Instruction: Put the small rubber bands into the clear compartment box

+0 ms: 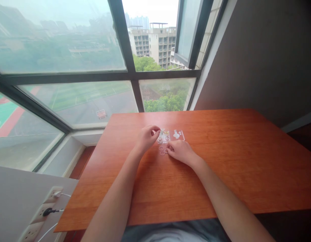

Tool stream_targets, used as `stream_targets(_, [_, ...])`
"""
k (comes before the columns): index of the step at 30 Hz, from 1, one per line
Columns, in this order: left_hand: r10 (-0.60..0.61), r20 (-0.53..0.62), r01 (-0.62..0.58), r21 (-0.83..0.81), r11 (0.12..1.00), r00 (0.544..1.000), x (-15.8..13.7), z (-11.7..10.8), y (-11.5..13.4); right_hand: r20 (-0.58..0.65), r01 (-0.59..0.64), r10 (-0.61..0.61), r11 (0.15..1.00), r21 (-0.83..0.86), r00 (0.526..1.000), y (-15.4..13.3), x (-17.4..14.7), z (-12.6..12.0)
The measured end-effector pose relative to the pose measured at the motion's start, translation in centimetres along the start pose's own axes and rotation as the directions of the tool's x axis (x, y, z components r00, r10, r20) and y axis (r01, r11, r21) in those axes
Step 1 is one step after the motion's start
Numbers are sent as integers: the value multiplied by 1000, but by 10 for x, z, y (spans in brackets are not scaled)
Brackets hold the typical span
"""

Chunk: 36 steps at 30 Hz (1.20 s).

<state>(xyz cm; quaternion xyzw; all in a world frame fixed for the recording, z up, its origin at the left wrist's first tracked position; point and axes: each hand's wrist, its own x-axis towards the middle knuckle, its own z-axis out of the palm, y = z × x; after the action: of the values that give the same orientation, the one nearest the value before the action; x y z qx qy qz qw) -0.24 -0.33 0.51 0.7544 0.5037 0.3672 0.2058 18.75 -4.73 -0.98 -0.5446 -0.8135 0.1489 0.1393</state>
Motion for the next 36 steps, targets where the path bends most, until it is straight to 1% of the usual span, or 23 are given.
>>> stream_targets(7, [6,15,-6,-9,1000,1000,0,0,-1,-19,4,-4,999,31,1000,5,2,1])
stream_targets(13, [16,34,-15,-22,1000,999,0,1,0,-132,-23,35,996,87,991,9,3,2])
stream_targets(18, [8,105,0,-77,997,994,0,6,6,-244,-61,95,988,143,965,12,5,1])
stream_targets(21, [-3,153,23,-130,991,988,-1,9,13,-306,-59,105,986,157,946,13,5,-1])
stream_targets(25, [13,273,54,-235,971,962,-5,13,20,-393,-54,122,982,182,911,12,4,-3])
stream_targets(27, [25,300,56,-257,965,954,-7,15,22,-423,-48,125,981,187,897,12,4,-3])
stream_targets(29, [28,301,54,-261,964,953,-7,16,22,-434,-41,121,981,189,893,11,4,-3])
stream_targets(36, [22,317,68,-268,961,948,-5,20,23,-420,-21,105,979,200,902,13,4,-1])
